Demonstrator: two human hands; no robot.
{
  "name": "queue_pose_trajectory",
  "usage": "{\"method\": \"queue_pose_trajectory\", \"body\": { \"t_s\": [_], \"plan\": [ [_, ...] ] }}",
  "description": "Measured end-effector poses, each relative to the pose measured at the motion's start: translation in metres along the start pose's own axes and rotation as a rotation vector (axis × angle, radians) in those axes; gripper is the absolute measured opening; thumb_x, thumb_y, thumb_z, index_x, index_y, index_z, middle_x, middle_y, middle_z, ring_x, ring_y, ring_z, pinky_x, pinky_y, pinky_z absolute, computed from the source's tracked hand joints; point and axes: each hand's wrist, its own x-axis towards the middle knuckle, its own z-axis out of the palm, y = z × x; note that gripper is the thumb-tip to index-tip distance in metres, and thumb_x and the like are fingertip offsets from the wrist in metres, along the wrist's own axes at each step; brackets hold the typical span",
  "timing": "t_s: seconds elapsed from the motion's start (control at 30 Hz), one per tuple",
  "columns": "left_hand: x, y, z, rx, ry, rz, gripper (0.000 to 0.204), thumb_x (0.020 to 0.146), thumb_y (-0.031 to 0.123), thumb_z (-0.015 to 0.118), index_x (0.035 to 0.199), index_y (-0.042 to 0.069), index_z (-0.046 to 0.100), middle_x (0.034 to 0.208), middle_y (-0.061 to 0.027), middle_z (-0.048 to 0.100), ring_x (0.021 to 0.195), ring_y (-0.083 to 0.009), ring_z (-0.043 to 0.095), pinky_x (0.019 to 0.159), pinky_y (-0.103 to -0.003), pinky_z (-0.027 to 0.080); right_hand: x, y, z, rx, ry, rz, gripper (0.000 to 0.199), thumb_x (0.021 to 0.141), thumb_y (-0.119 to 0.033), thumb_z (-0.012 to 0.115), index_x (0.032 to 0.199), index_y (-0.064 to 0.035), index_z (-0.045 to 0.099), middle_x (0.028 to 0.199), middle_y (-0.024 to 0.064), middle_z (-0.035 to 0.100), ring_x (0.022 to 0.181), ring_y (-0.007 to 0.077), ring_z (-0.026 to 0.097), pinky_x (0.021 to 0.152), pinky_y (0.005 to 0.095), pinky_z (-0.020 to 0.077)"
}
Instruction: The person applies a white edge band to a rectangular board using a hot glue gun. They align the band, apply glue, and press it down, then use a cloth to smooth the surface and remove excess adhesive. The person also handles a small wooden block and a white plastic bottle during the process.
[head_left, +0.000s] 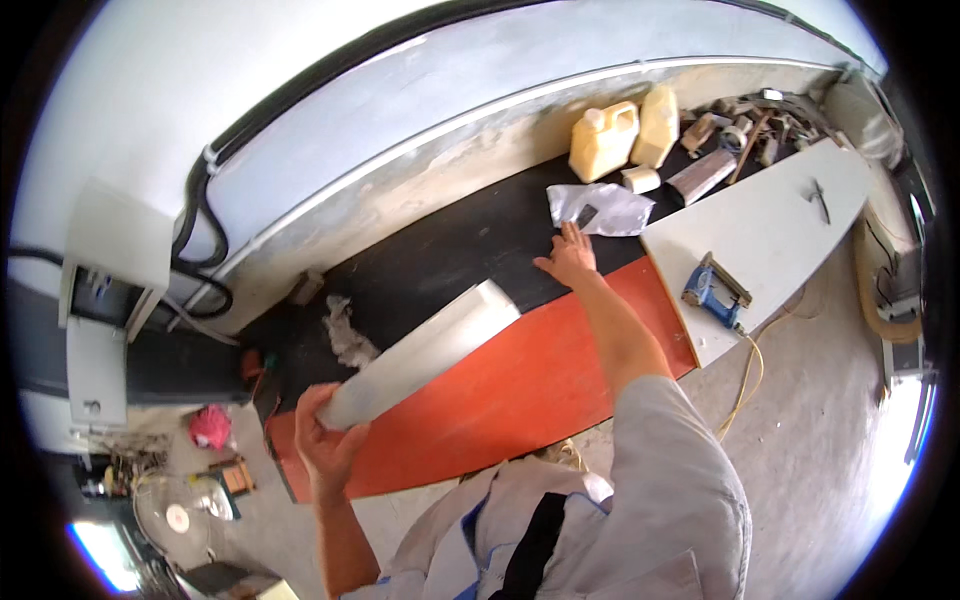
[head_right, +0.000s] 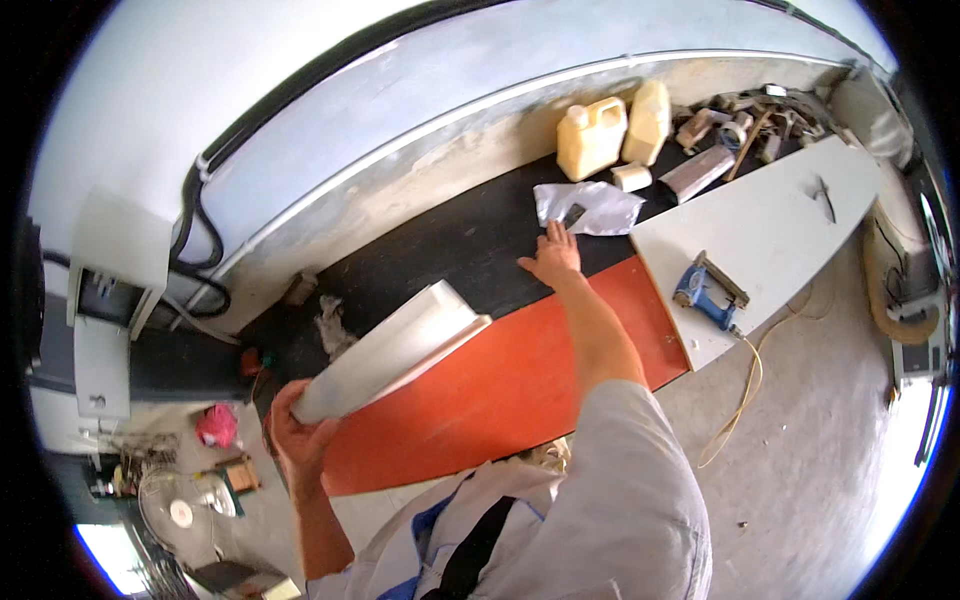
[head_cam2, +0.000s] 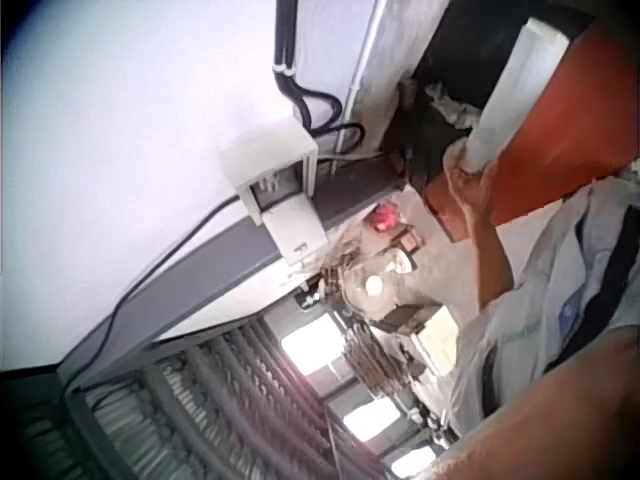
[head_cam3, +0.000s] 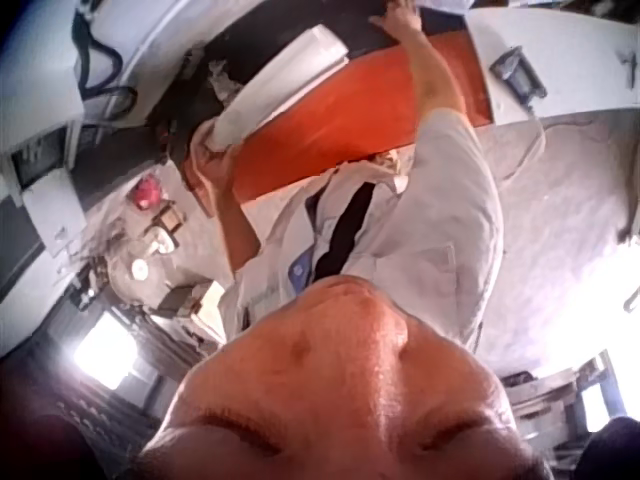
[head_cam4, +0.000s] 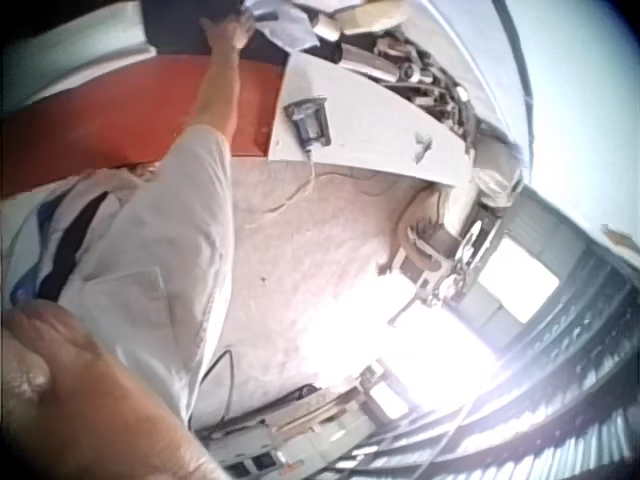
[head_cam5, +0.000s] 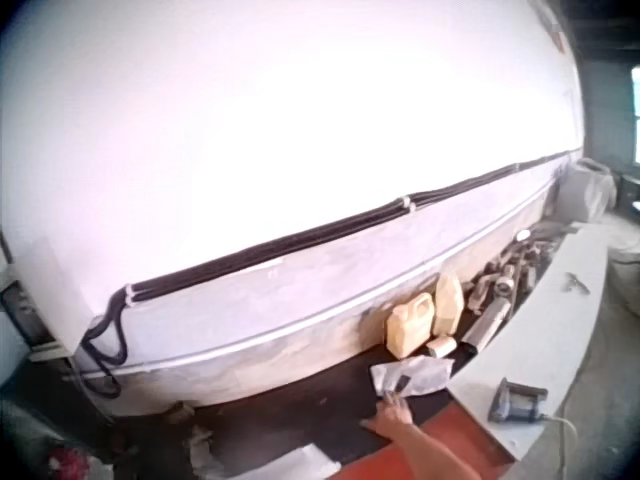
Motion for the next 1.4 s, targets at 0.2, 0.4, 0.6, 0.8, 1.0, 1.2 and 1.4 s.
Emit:
{"method": "queue_pose_trajectory", "body": {
  "t_s": [0.2,0.4,0.6,0.8,1.0,1.2,1.4],
  "plan": [
    [0.022,0.039,0.013,0.456,0.049,0.086,0.058,0.076,0.007,0.082,0.129,0.004,0.06,0.139,-0.0135,0.059,0.125,-0.0307,0.058,0.109,-0.044,0.045,-0.059,-0.038,-0.027,0.676,0.46,0.054,0.064,0.1,-0.046,0.068,0.146,-0.0031,0.058,0.15,0.0229,0.054,0.142,0.0363,0.049,0.12,0.0468,0.035],
    [0.067,0.064,0.065,0.783,0.027,0.365,0.045,0.085,0.025,0.081,0.122,0.004,0.066,0.125,-0.0165,0.069,0.117,-0.0375,0.063,0.1,-0.046,0.048,-0.169,-0.177,-0.186,1.513,0.086,-0.105,0.062,0.095,-0.033,0.081,0.137,0.0074,0.06,0.114,0.015,0.073,0.105,0.0181,0.068,0.092,0.0333,0.0553],
    [0.103,0.07,0.105,0.59,-0.185,0.172,0.034,0.085,0.031,0.083,0.099,0.002,0.075,0.092,-0.0129,0.072,0.09,-0.0318,0.068,0.081,-0.043,0.052,-0.188,-0.203,-0.203,1.436,0.234,-0.015,0.075,0.081,-0.016,0.092,0.14,0.0074,0.053,0.11,0.0134,0.068,0.098,0.0179,0.068,0.08,0.0311,0.0593],
    [0.111,0.071,0.104,0.58,-0.21,0.051,0.036,0.083,0.035,0.086,0.091,0.001,0.077,0.086,-0.0155,0.072,0.077,-0.0296,0.07,0.068,-0.039,0.054,-0.192,-0.209,-0.2,1.371,0.324,0.007,0.081,0.08,-0.008,0.088,0.147,0.0065,0.045,0.108,0.01,0.063,0.095,0.0175,0.068,0.08,0.0313,0.059],
    [0.114,0.072,0.106,0.527,-0.259,-0.057,0.038,0.084,0.039,0.085,0.09,0.002,0.077,0.084,-0.0139,0.073,0.075,-0.0256,0.071,0.066,-0.037,0.053,-0.188,-0.205,-0.201,1.523,0.358,-0.008,0.081,0.084,-0.006,0.084,0.15,0.0098,0.041,0.099,0.0088,0.065,0.089,0.015,0.067,0.077,0.0291,0.0566],
    [0.115,0.083,0.11,0.528,-0.238,-0.124,0.046,0.084,0.047,0.082,0.083,0.002,0.075,0.077,-0.0145,0.073,0.071,-0.0276,0.072,0.065,-0.038,0.054,-0.185,-0.197,-0.203,1.538,0.251,-0.008,0.078,0.085,-0.004,0.082,0.151,0.0116,0.042,0.097,0.0096,0.069,0.089,0.0131,0.067,0.076,0.0269,0.055],
    [0.131,0.08,0.111,0.666,-0.366,-0.192,0.059,0.085,0.058,0.079,0.086,0.0,0.075,0.079,-0.0169,0.074,0.072,-0.0287,0.072,0.066,-0.039,0.054,-0.176,-0.182,-0.211,1.592,-0.028,-0.089,0.05,0.09,-0.008,0.079,0.134,0.0092,0.062,0.109,0.0107,0.072,0.095,0.0136,0.067,0.084,0.0276,0.0543]
  ]
}}
